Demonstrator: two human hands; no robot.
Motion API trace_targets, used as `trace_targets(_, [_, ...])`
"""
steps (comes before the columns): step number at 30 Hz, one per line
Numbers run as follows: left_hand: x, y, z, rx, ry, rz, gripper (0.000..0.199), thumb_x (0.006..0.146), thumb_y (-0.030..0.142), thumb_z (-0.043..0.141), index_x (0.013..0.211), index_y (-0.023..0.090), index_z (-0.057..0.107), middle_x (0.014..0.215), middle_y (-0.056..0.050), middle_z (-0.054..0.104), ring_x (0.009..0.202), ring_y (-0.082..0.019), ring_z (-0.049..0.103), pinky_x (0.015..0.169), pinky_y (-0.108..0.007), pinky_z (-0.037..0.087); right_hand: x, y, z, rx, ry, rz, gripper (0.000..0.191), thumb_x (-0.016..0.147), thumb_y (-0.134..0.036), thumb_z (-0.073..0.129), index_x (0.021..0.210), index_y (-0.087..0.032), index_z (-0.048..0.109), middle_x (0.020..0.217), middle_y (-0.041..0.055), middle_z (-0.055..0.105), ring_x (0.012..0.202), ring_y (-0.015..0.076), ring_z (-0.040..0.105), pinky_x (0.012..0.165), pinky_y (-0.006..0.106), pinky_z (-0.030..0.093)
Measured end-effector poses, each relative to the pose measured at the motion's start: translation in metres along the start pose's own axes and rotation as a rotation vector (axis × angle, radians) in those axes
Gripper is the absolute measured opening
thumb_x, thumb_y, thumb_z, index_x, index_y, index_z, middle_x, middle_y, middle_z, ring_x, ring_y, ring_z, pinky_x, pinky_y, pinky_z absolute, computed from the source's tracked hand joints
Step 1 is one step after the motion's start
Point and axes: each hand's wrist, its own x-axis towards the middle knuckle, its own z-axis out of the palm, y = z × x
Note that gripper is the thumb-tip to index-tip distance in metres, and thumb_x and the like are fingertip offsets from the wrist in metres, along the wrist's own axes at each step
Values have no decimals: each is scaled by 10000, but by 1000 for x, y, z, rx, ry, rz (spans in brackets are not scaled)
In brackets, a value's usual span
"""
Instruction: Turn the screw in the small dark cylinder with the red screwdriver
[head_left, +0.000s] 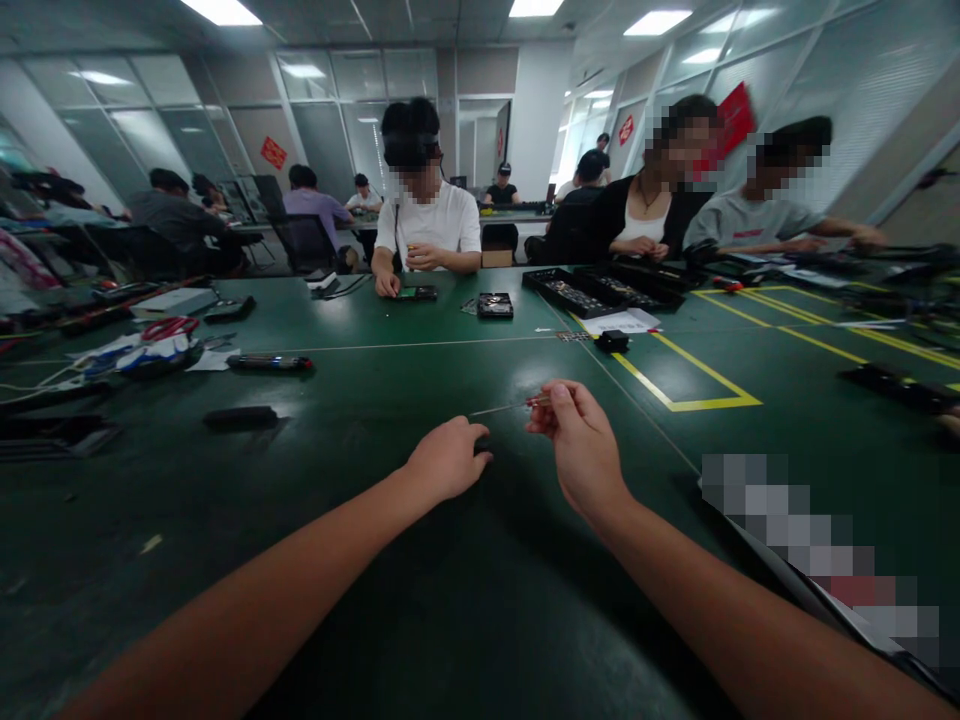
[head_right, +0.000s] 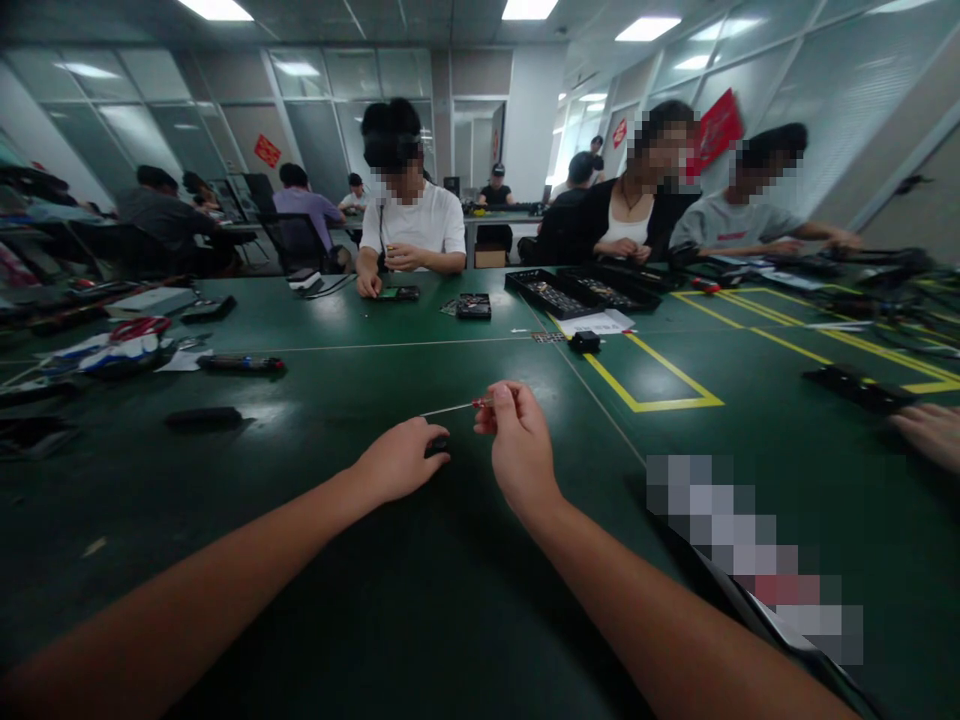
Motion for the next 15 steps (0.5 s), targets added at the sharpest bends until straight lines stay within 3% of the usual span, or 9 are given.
trace_targets(4, [5, -9, 4, 36, -12, 28, 224, 901, 251, 585, 1026, 178, 756, 995, -121, 684, 940, -257, 662, 822, -355, 523, 0, 0, 0, -9, -7, 18, 284, 889, -514, 621, 936, -234, 613, 780, -8, 648, 685, 157, 618, 634, 320, 547])
trace_targets(7, [4, -19, -4, -27, -7, 10, 227, 919, 276, 568, 1015, 195, 757, 980, -102, 695, 890, -248, 663, 770, -344, 511, 1, 0, 0, -16, -21, 18, 286, 893, -519, 609, 937, -236, 611, 781, -4, 652, 690, 161, 624, 634, 320, 546])
trace_targets(12, [-8, -47, -39, -188, 34, -74, 226, 920, 311, 556, 1037, 220, 727, 965, -68, 720, 849, -226, 664, 726, -320, 489, 0, -1, 0, -6, -45, 18, 259, 904, -490, 605, 919, -232, 619, 769, -6, 646, 682, 158, 617, 637, 322, 543])
trace_targets(15, [-22, -70, -67, -343, 53, -263, 226, 906, 337, 567, 1033, 200, 694, 962, -70, 717, 751, -190, 651, 640, -283, 482, 0, 0, 0, 5, -70, 21, 244, 911, -473, 607, 915, -230, 625, 772, -7, 641, 679, 154, 609, 634, 320, 536])
